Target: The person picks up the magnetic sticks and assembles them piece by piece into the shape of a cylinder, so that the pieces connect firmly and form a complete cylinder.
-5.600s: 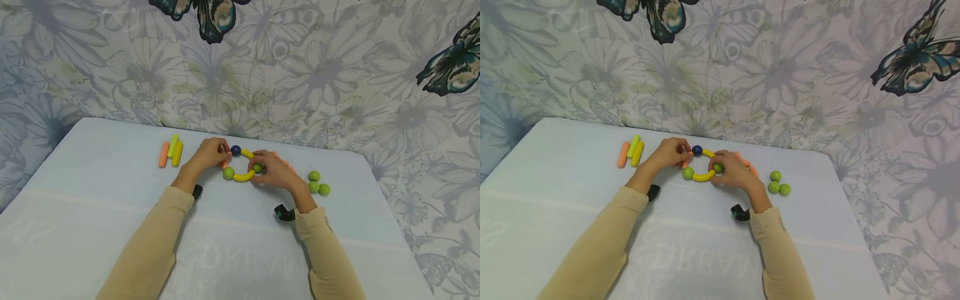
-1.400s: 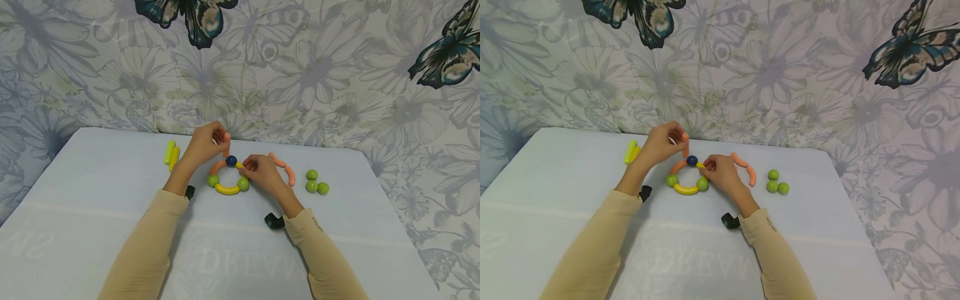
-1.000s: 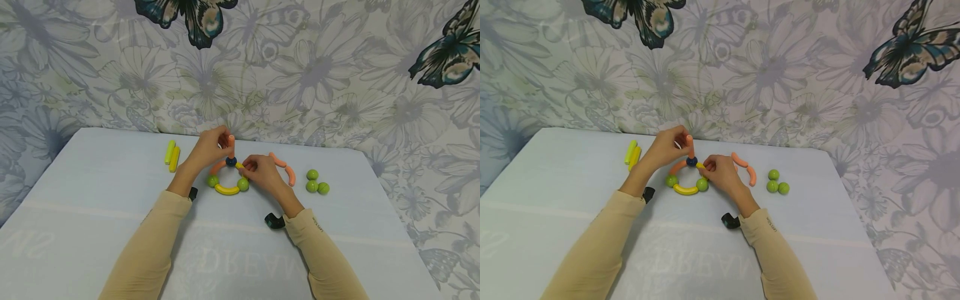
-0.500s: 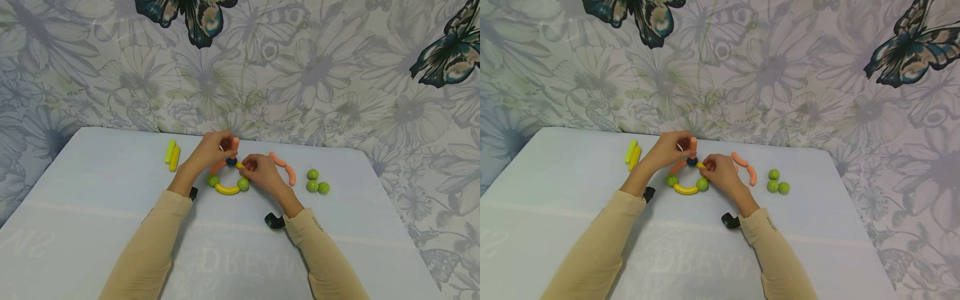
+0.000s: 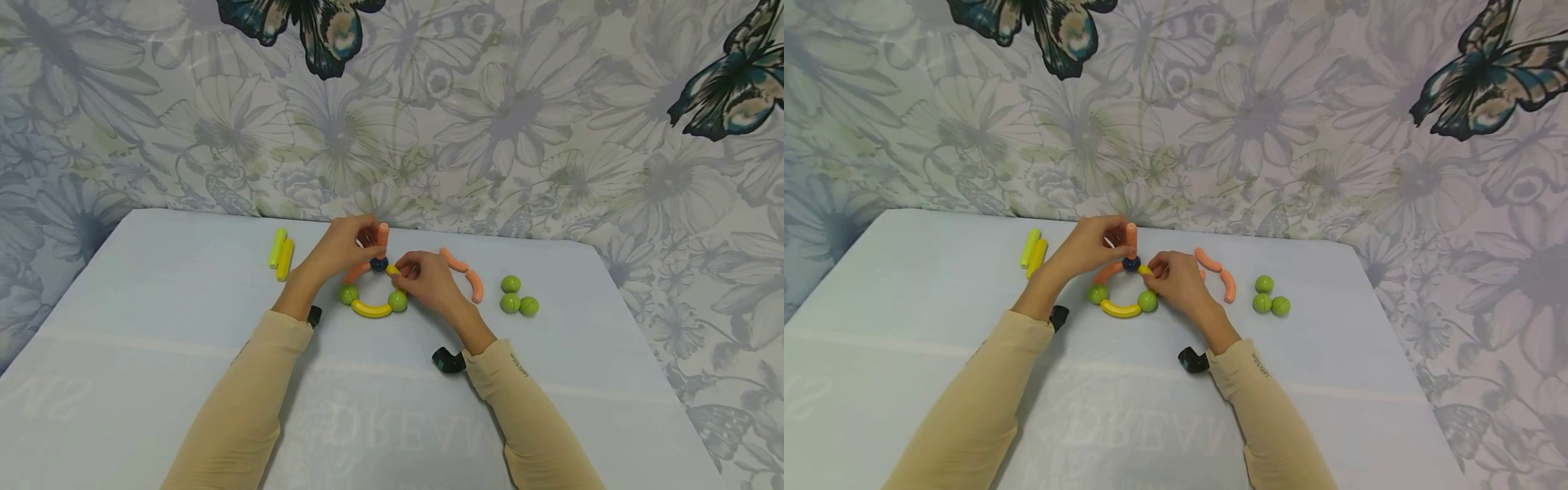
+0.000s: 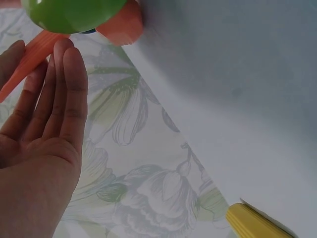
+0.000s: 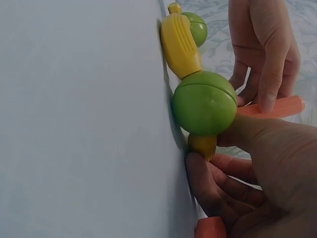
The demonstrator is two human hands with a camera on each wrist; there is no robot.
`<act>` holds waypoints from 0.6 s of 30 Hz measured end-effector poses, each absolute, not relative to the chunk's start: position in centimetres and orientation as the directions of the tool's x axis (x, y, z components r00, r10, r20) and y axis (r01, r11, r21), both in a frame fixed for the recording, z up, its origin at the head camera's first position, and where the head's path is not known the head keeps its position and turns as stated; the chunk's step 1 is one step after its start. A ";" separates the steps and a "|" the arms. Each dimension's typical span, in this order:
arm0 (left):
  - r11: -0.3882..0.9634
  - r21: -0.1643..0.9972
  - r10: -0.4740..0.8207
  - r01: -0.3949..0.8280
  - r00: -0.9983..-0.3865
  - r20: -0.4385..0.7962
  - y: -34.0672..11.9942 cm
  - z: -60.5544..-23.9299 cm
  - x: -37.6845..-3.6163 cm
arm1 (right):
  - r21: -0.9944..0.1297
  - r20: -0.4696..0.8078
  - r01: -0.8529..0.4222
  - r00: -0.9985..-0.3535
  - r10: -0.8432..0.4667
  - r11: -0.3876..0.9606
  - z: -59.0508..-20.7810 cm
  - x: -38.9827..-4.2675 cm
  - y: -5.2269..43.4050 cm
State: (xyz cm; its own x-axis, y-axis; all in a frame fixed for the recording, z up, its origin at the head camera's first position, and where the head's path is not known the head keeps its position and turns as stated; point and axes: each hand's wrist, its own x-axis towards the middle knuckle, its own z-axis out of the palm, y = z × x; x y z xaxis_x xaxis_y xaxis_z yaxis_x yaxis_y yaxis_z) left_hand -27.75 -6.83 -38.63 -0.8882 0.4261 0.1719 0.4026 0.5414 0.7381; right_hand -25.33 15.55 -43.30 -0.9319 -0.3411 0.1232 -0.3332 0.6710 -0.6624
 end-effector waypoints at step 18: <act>0.724 0.682 0.047 0.100 -0.994 0.095 -16.1 -37.6 -28.3 | -0.654 0.110 -0.316 -0.939 -0.326 0.688 -43.3 -25.2 15.4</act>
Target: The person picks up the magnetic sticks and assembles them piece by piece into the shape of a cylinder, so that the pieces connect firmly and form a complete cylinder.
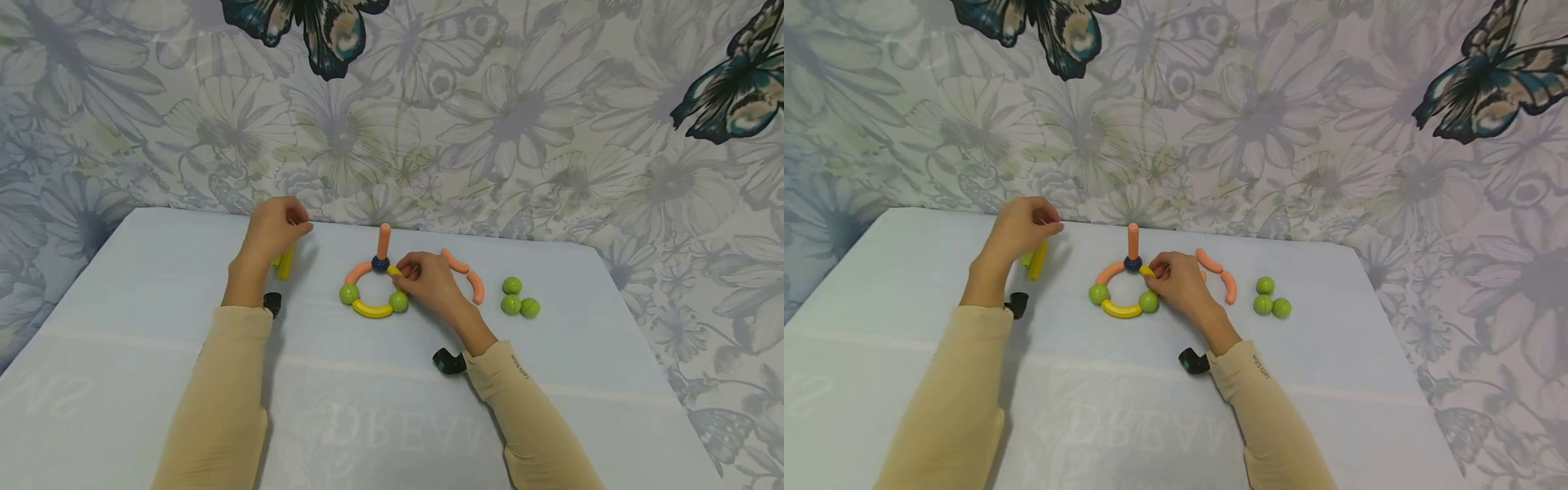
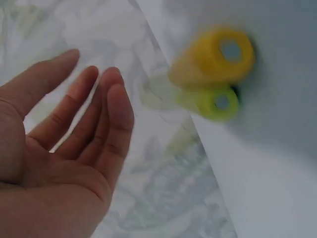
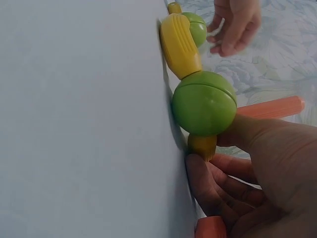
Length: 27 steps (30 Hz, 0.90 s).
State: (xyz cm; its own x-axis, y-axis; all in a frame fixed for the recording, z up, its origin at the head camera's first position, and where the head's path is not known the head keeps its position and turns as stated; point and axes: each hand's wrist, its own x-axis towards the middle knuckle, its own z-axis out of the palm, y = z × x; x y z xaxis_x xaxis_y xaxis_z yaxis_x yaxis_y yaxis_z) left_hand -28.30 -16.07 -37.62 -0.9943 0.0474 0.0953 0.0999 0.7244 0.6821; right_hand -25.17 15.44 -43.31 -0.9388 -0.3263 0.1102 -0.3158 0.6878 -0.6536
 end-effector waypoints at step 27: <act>0.797 0.570 -0.170 -0.199 -0.980 -0.105 -18.9 -39.1 -28.1 | -0.636 0.120 -0.307 -0.946 -0.303 0.708 -43.4 -25.0 15.0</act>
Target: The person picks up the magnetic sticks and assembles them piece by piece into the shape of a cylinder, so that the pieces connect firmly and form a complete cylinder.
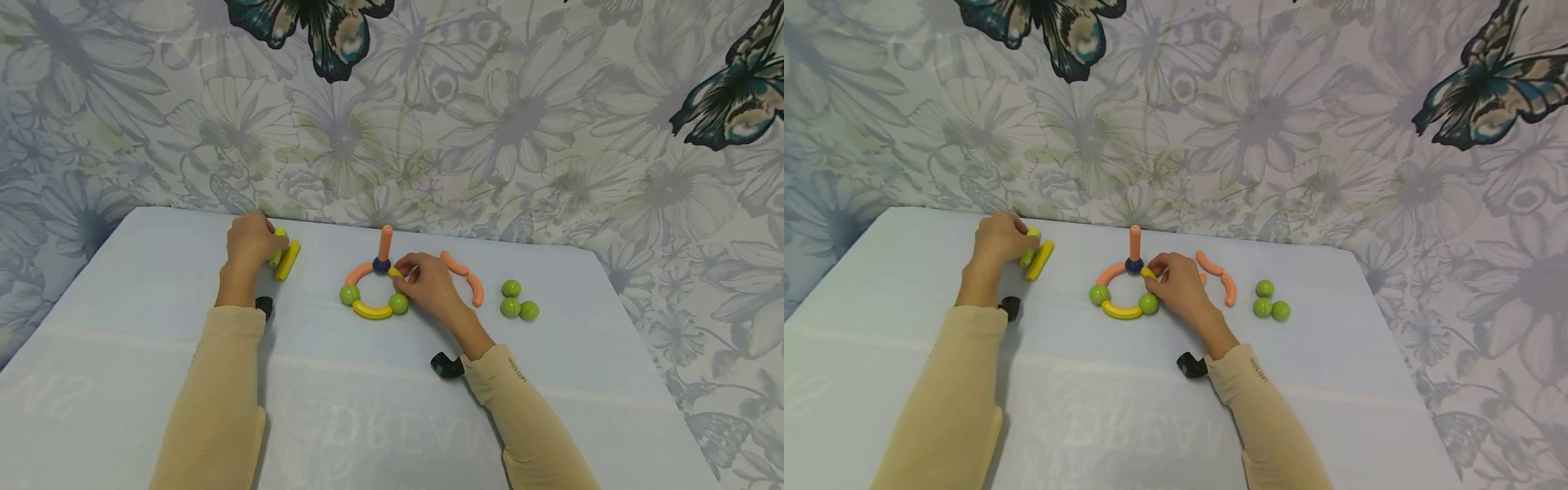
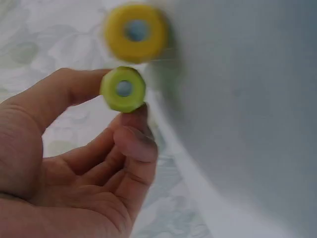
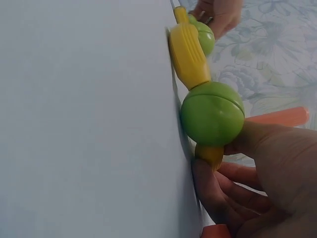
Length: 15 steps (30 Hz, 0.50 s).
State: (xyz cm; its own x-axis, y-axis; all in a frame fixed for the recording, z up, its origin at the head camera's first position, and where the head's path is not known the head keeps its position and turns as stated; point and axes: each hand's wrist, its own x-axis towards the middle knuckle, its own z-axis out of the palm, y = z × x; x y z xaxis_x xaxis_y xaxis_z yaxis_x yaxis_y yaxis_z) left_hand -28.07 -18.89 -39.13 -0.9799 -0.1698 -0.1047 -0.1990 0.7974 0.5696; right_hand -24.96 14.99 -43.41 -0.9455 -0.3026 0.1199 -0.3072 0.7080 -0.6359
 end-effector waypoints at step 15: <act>0.636 0.752 0.210 0.176 -0.976 0.050 -13.5 -34.0 -26.7 | -0.633 0.157 -0.292 -0.955 -0.250 0.717 -43.3 -24.6 14.8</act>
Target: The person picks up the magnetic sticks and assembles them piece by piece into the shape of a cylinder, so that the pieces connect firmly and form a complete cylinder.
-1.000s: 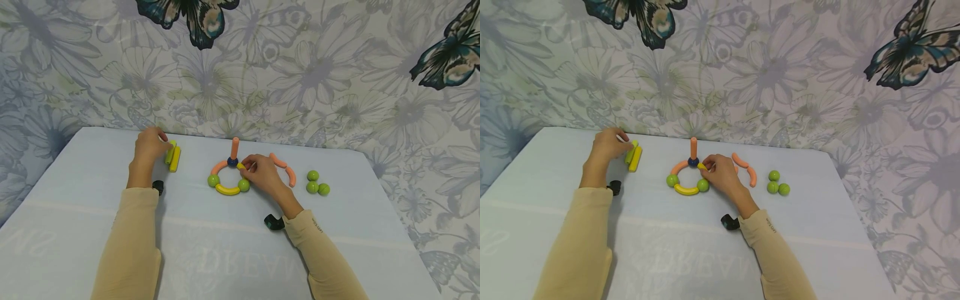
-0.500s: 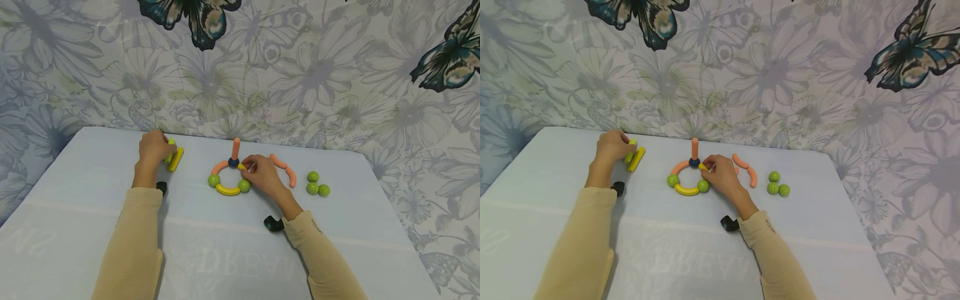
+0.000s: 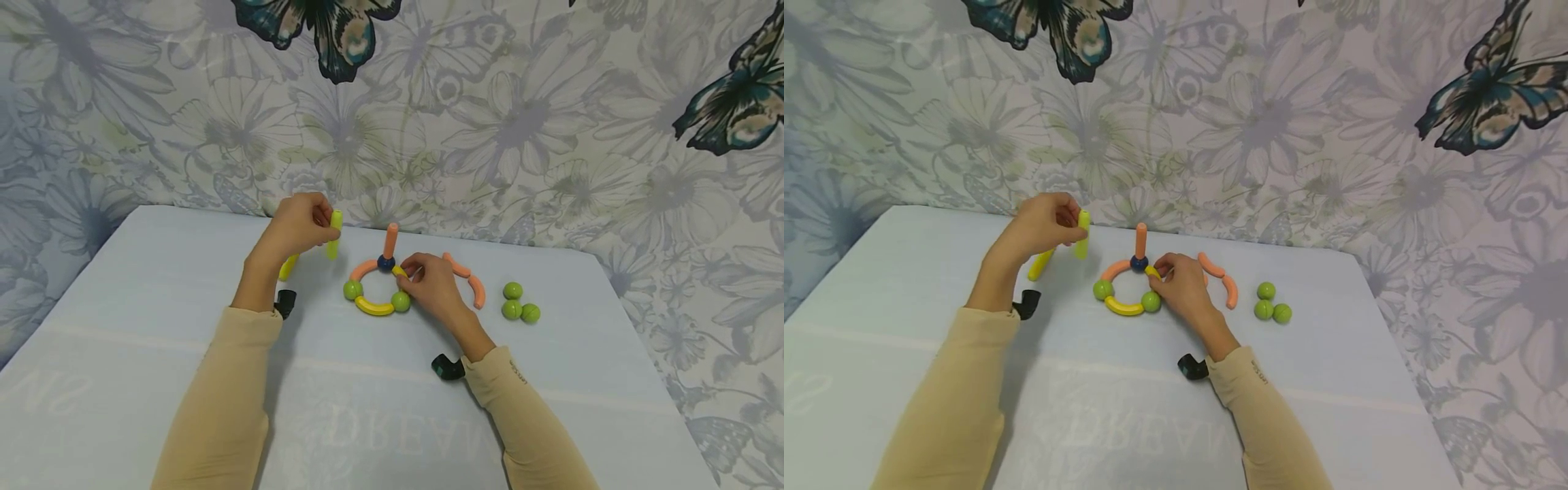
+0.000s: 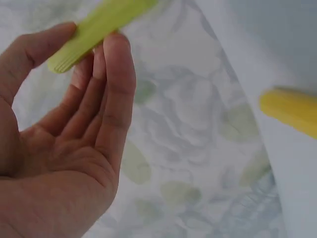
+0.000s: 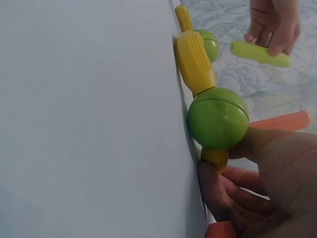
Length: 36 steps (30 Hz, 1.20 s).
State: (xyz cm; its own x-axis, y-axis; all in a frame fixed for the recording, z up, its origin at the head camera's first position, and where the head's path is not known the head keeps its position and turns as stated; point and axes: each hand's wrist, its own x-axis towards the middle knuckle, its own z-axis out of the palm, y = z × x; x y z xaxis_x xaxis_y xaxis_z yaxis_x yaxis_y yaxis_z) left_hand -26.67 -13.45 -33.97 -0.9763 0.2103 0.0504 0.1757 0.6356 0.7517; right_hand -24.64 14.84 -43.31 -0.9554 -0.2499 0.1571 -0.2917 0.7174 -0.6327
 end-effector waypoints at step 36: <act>0.464 0.719 0.728 0.517 -0.685 0.023 -4.5 -35.0 -24.8 | -0.607 0.261 -0.385 -0.923 -0.282 0.696 -43.8 -25.4 15.4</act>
State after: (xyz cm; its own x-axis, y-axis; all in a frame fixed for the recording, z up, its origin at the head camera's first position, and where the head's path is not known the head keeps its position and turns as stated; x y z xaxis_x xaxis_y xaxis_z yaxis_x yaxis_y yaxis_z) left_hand -24.83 -4.52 -35.01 -0.6854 0.7278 0.0234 0.5174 0.4641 0.7189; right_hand -25.38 15.42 -43.83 -0.9230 -0.2823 0.2615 -0.3847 0.6957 -0.6067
